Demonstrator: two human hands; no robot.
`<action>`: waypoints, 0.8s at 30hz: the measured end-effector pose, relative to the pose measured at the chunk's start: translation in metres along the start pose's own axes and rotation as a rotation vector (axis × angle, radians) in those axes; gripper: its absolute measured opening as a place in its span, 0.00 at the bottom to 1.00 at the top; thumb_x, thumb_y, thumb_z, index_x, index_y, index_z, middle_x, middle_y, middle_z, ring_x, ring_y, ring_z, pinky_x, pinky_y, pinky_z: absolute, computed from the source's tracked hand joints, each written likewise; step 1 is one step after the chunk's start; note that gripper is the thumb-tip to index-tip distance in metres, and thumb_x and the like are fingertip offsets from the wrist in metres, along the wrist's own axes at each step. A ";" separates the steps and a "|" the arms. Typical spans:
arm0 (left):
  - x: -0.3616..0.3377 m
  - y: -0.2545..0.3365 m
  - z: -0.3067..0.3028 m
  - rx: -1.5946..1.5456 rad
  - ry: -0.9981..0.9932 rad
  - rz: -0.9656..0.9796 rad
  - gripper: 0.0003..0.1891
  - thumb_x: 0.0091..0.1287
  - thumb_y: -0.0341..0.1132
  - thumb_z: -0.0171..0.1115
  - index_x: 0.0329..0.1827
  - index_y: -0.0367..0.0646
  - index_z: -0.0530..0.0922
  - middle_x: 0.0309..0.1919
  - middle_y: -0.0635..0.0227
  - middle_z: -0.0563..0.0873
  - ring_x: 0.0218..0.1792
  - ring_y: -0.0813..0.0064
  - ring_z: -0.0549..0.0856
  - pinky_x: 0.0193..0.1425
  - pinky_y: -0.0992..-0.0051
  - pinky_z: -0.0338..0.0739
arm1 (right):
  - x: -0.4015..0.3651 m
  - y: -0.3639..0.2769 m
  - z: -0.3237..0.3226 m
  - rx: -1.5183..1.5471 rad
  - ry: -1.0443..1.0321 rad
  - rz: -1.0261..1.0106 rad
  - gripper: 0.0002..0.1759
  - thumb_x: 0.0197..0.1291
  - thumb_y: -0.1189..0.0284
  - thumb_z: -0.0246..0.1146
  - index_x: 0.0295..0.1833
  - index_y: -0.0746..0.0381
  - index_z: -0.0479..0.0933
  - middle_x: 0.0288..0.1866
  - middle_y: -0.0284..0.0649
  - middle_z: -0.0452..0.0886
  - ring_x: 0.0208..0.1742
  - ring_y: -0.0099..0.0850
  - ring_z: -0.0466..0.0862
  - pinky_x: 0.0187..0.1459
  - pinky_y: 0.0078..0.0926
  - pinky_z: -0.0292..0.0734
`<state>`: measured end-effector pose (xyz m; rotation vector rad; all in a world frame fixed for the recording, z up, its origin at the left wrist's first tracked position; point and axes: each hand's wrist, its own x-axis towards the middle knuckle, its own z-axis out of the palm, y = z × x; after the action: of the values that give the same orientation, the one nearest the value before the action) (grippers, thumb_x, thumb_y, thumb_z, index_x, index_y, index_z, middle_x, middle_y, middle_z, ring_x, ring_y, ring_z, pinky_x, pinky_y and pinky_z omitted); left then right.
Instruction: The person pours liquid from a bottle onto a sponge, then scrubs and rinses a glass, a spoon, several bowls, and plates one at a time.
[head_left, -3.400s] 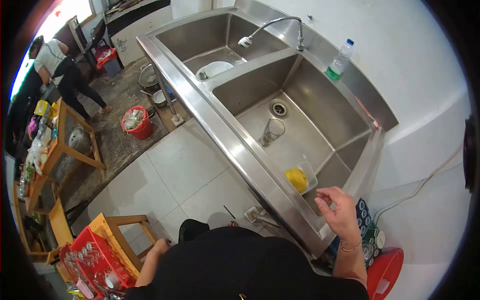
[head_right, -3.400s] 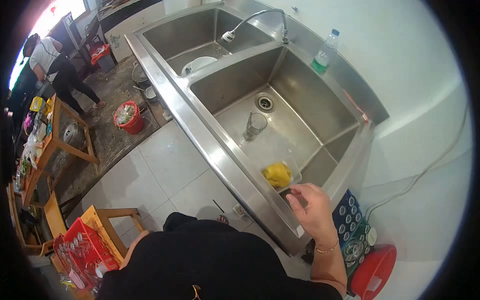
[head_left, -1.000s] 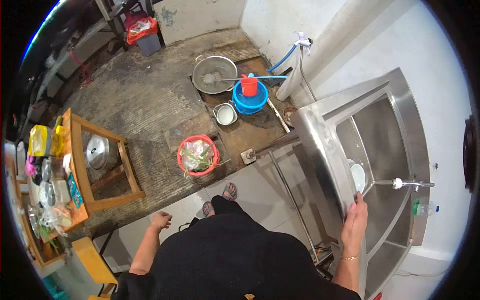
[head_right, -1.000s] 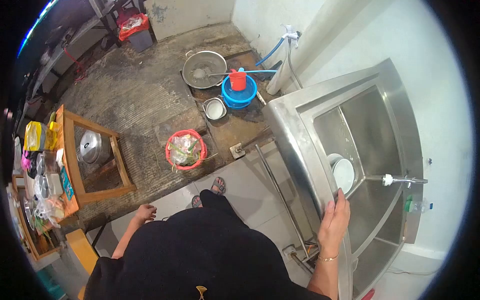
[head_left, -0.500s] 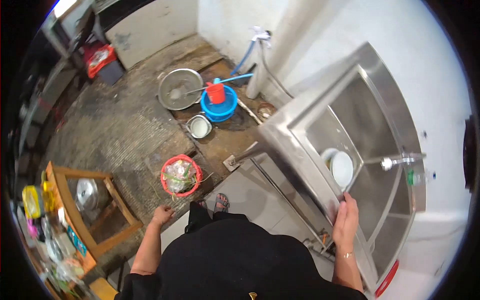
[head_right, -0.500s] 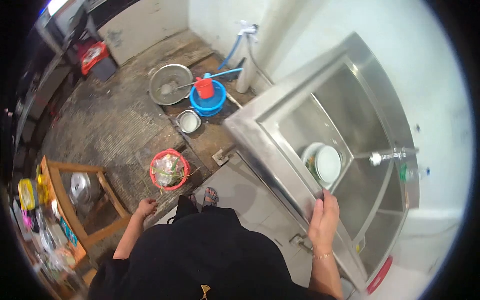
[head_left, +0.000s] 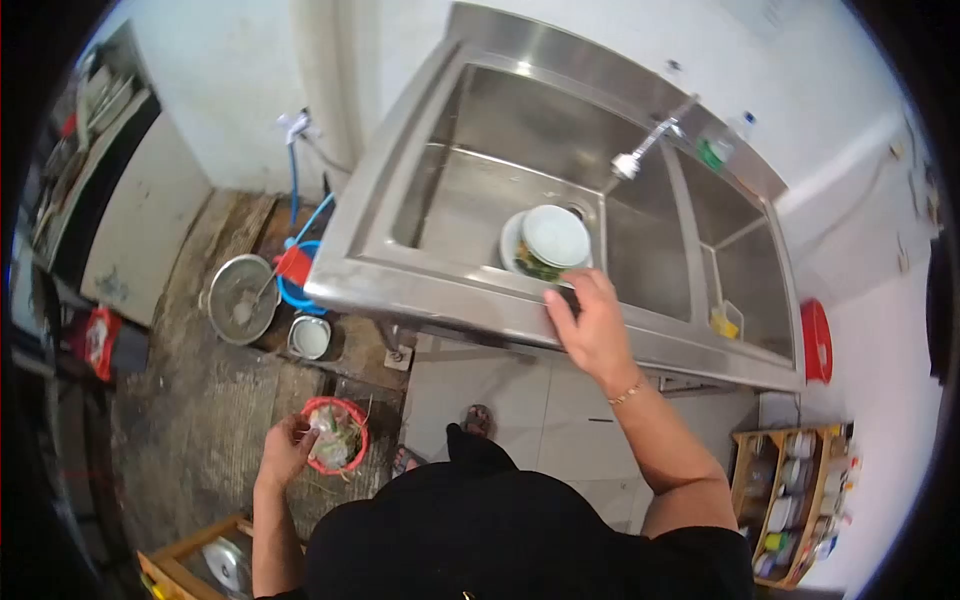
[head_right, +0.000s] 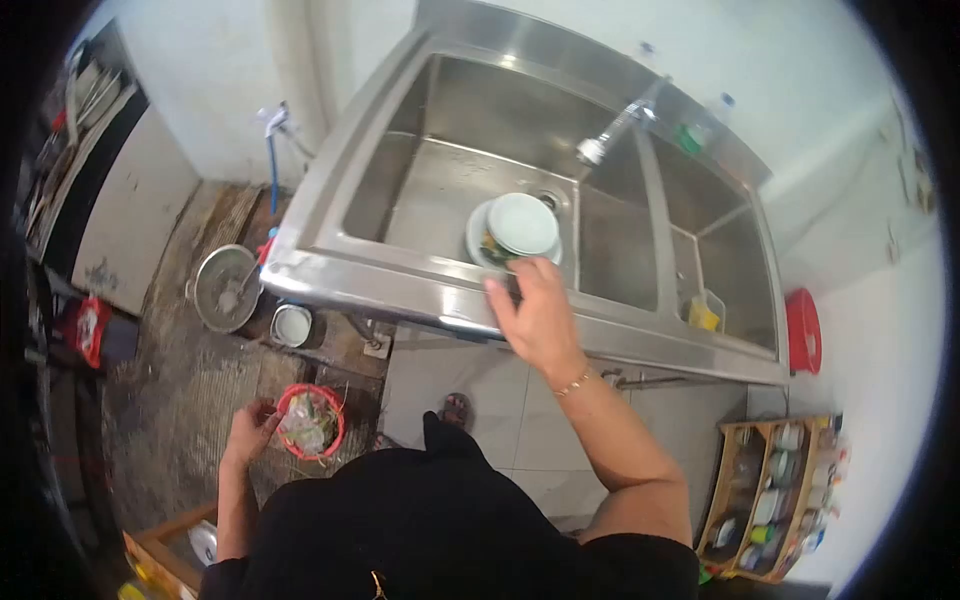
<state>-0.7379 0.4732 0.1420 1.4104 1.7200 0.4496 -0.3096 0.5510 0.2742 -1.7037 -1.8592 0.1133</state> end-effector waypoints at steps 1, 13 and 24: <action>0.005 0.000 0.005 0.014 -0.016 0.028 0.15 0.56 0.31 0.62 0.43 0.31 0.76 0.32 0.55 0.83 0.33 0.66 0.84 0.39 0.70 0.77 | -0.002 0.004 0.000 0.079 0.070 -0.050 0.18 0.54 0.67 0.61 0.43 0.71 0.74 0.43 0.50 0.75 0.45 0.42 0.74 0.46 0.35 0.69; -0.010 -0.059 0.171 0.436 -0.540 -0.163 0.17 0.56 0.42 0.62 0.40 0.36 0.79 0.31 0.54 0.84 0.36 0.60 0.84 0.40 0.64 0.76 | -0.012 0.155 -0.166 0.113 -0.215 0.074 0.12 0.52 0.70 0.64 0.39 0.67 0.78 0.35 0.39 0.78 0.38 0.29 0.78 0.41 0.22 0.72; -0.025 0.045 0.320 0.296 -0.469 -0.349 0.17 0.56 0.43 0.60 0.40 0.37 0.79 0.33 0.53 0.83 0.38 0.60 0.83 0.42 0.64 0.76 | 0.161 0.452 -0.291 0.212 0.100 0.590 0.35 0.44 0.58 0.69 0.53 0.73 0.70 0.43 0.45 0.78 0.39 0.30 0.79 0.37 0.23 0.74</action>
<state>-0.4588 0.3901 -0.0009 1.2494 1.6294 -0.3183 0.2281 0.6813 0.3666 -2.0064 -1.1777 0.4347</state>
